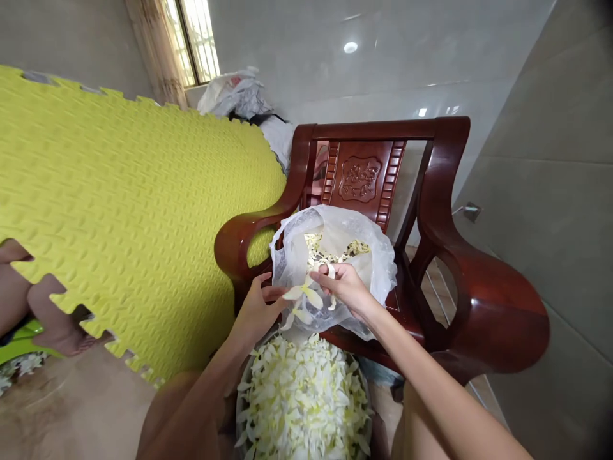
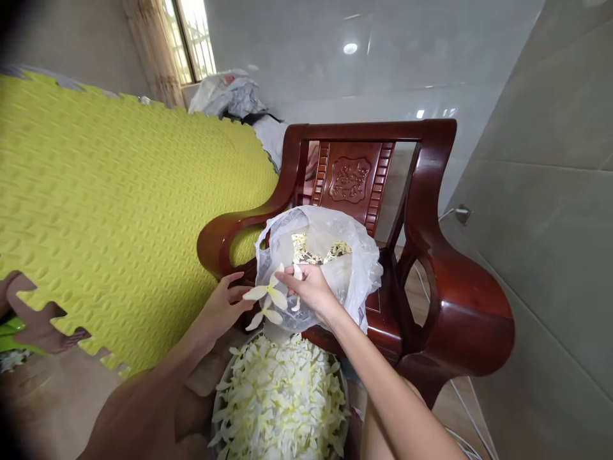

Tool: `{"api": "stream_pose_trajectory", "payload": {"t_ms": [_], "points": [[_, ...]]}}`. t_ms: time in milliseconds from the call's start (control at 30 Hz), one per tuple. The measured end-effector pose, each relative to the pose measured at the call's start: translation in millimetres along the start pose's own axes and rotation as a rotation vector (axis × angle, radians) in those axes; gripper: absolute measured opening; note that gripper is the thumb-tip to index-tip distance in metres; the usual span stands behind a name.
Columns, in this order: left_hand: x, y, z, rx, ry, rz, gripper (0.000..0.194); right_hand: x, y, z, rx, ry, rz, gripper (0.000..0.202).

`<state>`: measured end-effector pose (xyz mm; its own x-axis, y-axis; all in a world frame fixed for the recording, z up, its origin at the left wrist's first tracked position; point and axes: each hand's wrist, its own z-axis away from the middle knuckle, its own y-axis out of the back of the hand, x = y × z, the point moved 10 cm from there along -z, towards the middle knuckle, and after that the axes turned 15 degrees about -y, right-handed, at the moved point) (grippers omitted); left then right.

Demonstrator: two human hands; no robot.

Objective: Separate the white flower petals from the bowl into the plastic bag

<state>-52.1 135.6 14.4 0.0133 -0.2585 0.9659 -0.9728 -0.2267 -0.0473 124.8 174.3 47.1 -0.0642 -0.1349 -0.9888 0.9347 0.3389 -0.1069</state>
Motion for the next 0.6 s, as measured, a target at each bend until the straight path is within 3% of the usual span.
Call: {"api": "stream_pose_trajectory", "payload": {"t_ms": [333,500,600], "points": [[19.3,-9.8,0.4,-0.057,-0.077,-0.025,0.046,14.1,-10.7,-1.1,0.01,0.025,0.246,0.038],[25.5,-33.3,8.0,-0.349,-0.14,-0.105,0.04,8.8,-13.0,2.5,0.042,0.072,0.344,0.037],[23.3,-39.2,13.0,-0.395,-0.132,-0.105,0.035,6.7,-14.8,3.5,0.051,0.096,0.355,0.039]]}}
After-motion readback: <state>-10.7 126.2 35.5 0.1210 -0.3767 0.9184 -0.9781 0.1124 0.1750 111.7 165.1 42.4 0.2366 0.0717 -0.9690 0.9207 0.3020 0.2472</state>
